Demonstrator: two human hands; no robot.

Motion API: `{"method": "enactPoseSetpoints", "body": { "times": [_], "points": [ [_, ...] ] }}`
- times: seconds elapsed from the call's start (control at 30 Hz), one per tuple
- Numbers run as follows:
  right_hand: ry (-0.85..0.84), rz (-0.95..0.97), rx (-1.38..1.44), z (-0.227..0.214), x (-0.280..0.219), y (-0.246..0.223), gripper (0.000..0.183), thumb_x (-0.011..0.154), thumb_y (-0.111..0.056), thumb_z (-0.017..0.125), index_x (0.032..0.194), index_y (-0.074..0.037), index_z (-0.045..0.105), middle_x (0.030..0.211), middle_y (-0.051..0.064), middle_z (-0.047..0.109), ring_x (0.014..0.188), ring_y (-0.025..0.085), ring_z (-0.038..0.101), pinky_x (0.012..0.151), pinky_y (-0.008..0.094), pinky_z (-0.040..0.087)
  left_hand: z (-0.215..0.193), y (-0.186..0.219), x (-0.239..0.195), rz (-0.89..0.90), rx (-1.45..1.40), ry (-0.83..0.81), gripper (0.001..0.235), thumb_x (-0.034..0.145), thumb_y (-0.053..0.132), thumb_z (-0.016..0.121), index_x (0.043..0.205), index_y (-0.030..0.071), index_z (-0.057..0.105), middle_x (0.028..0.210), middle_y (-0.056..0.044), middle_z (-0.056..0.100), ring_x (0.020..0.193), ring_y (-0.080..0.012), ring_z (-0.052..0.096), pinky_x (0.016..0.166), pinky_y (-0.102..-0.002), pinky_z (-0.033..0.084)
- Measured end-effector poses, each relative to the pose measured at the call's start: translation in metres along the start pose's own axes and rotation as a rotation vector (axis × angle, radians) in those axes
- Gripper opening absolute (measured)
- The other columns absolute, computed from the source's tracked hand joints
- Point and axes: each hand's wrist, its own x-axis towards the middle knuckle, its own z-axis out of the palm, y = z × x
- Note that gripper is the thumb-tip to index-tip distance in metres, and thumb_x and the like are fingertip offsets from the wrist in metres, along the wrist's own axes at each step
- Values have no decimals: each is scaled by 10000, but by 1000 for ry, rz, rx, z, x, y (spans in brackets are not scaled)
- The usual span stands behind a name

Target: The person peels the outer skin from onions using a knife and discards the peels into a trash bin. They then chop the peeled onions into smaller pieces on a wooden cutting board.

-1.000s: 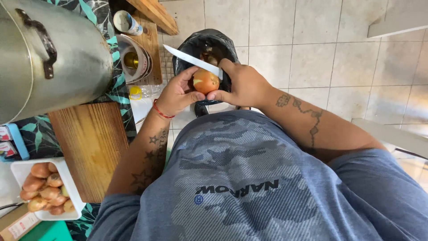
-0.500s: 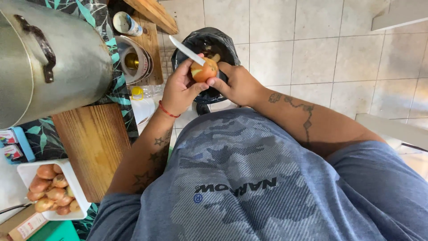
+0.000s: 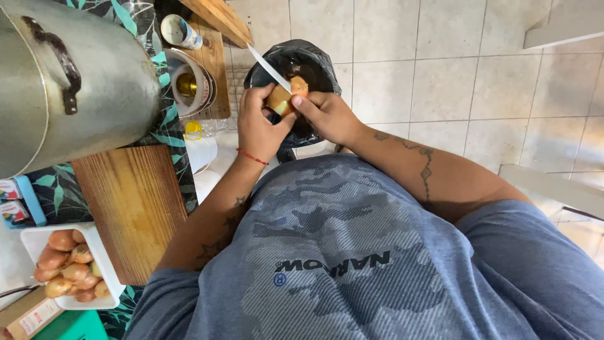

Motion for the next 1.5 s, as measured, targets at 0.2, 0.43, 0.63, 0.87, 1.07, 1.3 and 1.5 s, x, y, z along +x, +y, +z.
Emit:
{"method": "enactPoseSetpoints", "body": {
  "times": [0.2, 0.43, 0.63, 0.87, 1.07, 1.3, 1.5],
  "points": [
    [133, -82, -279, -8, -22, -45, 366, 949, -468, 601, 931, -120, 712, 717, 158, 690, 742, 341, 699, 744, 405, 535, 2, -30, -10, -346, -46, -47, 644, 602, 139, 917, 1175, 66, 632, 1096, -155, 560, 983, -397, 662, 750, -356, 635],
    [161, -89, -867, -29, 6, 7, 494, 1019, -522, 444, 1229, -95, 579, 1116, 193, 614, 1065, 442, 624, 887, 559, 508, -7, -29, -15, -456, -389, -151, 638, 707, 125, 879, 1287, 130, 612, 1195, -148, 524, 1087, -371, 637, 872, -356, 588],
    [213, -100, -1145, -34, 15, 25, 414, 1017, -528, 423, 1085, -192, 655, 995, 66, 591, 1015, 347, 635, 846, 486, 516, -7, -42, -19, -394, -493, -228, 692, 730, 48, 820, 1362, 96, 542, 1212, -167, 498, 1140, -331, 593, 884, -358, 579],
    [-1, -267, -791, -26, -5, 12, 344, 1053, -352, 440, 1208, -59, 532, 1033, 189, 590, 949, 465, 660, 808, 557, 554, -14, -39, -16, -357, -448, -211, 643, 707, 92, 858, 1281, 73, 568, 1115, -109, 573, 1018, -197, 621, 833, -270, 570],
    [-47, -425, -943, -15, -16, -9, 290, 1039, -282, 417, 1168, -38, 503, 932, 201, 604, 798, 461, 680, 692, 540, 565, 1, -47, -11, -283, -276, -188, 638, 625, 110, 905, 1203, 101, 636, 1106, -109, 627, 1041, -241, 660, 827, -295, 565],
    [-6, -428, -952, -16, -16, -7, 327, 1049, -309, 403, 1165, -25, 516, 913, 188, 607, 775, 452, 688, 679, 513, 574, -7, -16, 2, -193, -250, -150, 632, 584, 93, 908, 1166, 93, 660, 1081, -104, 659, 1010, -263, 685, 808, -297, 599],
    [-57, -380, -900, -21, -24, -3, 339, 1044, -310, 407, 1183, -14, 497, 923, 227, 615, 802, 485, 677, 702, 558, 561, -4, -33, -4, -241, -575, -122, 603, 692, -45, 827, 1244, -21, 586, 1088, -163, 640, 1019, -209, 630, 866, -308, 560]
  ]
}}
